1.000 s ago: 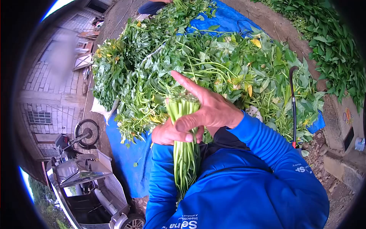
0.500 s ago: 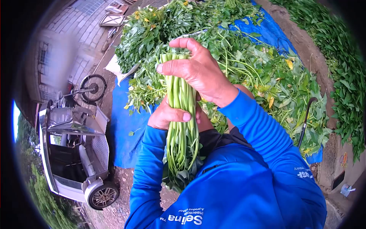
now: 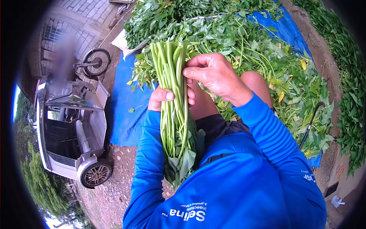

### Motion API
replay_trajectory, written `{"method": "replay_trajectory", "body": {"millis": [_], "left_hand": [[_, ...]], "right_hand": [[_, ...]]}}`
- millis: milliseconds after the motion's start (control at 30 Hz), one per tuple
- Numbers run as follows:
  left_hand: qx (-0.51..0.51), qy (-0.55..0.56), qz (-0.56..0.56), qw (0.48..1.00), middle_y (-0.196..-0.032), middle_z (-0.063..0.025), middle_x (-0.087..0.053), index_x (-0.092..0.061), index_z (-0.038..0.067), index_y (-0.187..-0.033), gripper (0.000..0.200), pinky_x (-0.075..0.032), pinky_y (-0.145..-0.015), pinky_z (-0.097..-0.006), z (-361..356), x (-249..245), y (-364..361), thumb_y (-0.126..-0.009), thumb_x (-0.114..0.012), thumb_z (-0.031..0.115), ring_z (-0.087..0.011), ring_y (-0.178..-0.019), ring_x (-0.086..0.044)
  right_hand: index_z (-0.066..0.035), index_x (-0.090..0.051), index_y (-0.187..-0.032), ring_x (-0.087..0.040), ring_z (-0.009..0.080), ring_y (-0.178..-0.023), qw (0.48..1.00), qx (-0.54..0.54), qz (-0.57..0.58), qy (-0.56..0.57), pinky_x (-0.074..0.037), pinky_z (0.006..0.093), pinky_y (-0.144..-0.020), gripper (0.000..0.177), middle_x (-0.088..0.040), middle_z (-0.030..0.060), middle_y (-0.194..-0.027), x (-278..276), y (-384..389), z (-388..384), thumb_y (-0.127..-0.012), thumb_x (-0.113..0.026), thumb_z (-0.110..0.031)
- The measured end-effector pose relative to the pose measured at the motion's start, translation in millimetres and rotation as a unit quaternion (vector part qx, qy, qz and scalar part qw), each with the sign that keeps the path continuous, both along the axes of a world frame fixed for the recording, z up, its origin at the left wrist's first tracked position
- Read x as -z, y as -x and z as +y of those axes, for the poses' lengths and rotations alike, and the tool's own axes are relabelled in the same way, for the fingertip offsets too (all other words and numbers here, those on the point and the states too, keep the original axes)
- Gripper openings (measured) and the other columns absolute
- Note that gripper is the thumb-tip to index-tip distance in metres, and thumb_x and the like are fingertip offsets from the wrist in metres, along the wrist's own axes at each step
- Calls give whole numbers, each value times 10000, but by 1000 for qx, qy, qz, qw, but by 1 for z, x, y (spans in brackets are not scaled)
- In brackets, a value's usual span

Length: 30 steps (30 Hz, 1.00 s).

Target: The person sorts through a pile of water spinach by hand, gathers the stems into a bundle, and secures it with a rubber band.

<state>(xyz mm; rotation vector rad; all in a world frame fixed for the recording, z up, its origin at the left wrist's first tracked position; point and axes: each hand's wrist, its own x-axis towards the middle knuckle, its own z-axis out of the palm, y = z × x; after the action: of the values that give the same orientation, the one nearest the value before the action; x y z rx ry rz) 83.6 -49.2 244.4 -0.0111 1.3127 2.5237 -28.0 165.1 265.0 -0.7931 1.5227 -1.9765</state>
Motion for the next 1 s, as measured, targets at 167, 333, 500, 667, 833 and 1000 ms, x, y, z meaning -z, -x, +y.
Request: {"method": "replay_trajectory", "body": {"millis": [167, 333, 500, 667, 833, 1000], "left_hand": [[-19, 5, -17, 1000, -1200, -308, -723, -541, -81, -1431, 797, -635, -964, -509, 13, -2, 6, -743, -792, 235, -415, -1036, -758], [-27, 65, -17, 997, -1100, -206, -746, -572, -46, -1384, 674, -642, -924, -469, -1, 4, 12, -781, -772, 181, -328, -977, -761], [-56, 92, -17, 994, -1117, -116, -704, -582, 21, -1376, 691, -605, -743, -344, 16, 4, 18, -844, -862, 362, -210, -893, -712], [-20, 71, -8, 997, -1031, -91, -703, -572, 42, -1392, 731, -603, -746, -355, 16, 2, 21, -804, -907, 318, -205, -837, -700], [-72, 160, -43, 984, -1000, -67, -685, -567, 21, -1390, 707, -584, -759, -339, 29, -11, 20, -747, -839, 129, -190, -828, -689], [-1, 163, 4, 987, -881, -123, -658, -605, -8, -1231, 674, -566, -710, -394, 47, -11, 17, -666, -869, 247, -259, -765, -668]], "right_hand": [[68, -733, -1064, -691, 153, -775, 997, 51, -58, -15, -554, 313, -669, 253, -735, 90, -891, 3, 3, 7, -912, -749, -133], [29, -674, -1229, -673, 95, -763, 995, -14, -90, 36, -549, 244, -634, 289, -718, 54, -972, 2, -5, 26, -1021, -713, -168], [19, -707, -1201, -683, 89, -744, 998, -28, 0, 52, -580, 255, -635, 230, -734, 47, -927, -8, 8, 15, -1038, -707, -144], [10, -739, -1141, -704, 119, -762, 982, 97, 139, 86, -571, 313, -650, 211, -767, 89, -890, 22, 16, -12, -966, -757, -106], [-33, -609, -914, -538, 69, -599, 970, 207, 110, 61, -433, 278, -518, 335, -593, -23, -678, 10, 9, -2, -881, -905, -188], [12, -152, -1683, -732, 257, -1097, 985, 0, -83, 150, -576, 399, -983, 1176, -704, 175, -1192, -12, 12, 9, -837, -937, -213]]}}
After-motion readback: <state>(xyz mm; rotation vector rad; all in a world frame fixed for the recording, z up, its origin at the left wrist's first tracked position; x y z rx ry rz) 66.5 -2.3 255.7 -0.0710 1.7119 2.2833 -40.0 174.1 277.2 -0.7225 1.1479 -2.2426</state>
